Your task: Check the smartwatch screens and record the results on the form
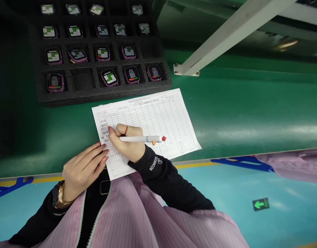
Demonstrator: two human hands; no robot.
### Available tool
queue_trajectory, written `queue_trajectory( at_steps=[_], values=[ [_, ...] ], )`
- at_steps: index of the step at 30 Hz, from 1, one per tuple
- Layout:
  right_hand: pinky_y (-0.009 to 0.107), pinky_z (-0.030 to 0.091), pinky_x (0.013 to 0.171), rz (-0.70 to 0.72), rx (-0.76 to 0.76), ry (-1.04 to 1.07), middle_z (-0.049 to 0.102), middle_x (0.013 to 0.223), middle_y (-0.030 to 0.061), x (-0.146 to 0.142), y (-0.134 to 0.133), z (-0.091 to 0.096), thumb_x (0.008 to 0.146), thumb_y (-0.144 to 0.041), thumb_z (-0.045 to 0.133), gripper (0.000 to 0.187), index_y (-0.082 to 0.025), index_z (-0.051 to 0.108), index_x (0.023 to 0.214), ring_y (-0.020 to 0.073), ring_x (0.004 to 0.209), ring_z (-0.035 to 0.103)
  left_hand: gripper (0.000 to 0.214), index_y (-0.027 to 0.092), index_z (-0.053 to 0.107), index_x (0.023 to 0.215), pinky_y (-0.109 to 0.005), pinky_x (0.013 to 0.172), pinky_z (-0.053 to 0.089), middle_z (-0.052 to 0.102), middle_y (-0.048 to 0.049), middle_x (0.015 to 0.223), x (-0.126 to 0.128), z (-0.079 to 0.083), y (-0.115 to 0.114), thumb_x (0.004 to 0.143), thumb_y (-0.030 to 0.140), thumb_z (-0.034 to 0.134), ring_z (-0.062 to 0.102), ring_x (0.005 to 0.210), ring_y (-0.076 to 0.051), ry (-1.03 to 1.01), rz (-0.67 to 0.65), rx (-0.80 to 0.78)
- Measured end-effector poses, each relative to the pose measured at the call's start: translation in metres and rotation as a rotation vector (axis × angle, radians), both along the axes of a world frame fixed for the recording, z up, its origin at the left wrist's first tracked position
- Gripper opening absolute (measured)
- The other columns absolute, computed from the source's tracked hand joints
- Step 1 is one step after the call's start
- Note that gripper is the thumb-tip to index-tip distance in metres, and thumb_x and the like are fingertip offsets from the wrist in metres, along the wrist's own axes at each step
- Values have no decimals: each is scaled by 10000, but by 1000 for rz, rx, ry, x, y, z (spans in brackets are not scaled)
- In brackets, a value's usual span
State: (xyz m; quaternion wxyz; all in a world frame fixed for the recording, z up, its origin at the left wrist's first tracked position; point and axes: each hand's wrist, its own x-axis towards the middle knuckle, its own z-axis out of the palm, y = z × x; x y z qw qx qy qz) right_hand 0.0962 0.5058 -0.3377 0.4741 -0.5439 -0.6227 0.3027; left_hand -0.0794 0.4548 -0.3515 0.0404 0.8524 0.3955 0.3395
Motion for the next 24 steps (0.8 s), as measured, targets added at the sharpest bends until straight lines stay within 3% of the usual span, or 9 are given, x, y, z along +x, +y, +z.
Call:
queue_trajectory(
  at_steps=[24],
  values=[
    [202, 280, 406, 37, 36, -46, 284, 488, -75, 1, 2, 2, 888, -169, 564, 436, -213, 266, 572, 66, 426, 246, 245, 114, 710, 1125, -296, 897, 613, 779, -62, 1117, 0, 1, -1, 884, 141, 742, 731, 1094, -218, 8, 7, -1]
  ],
)
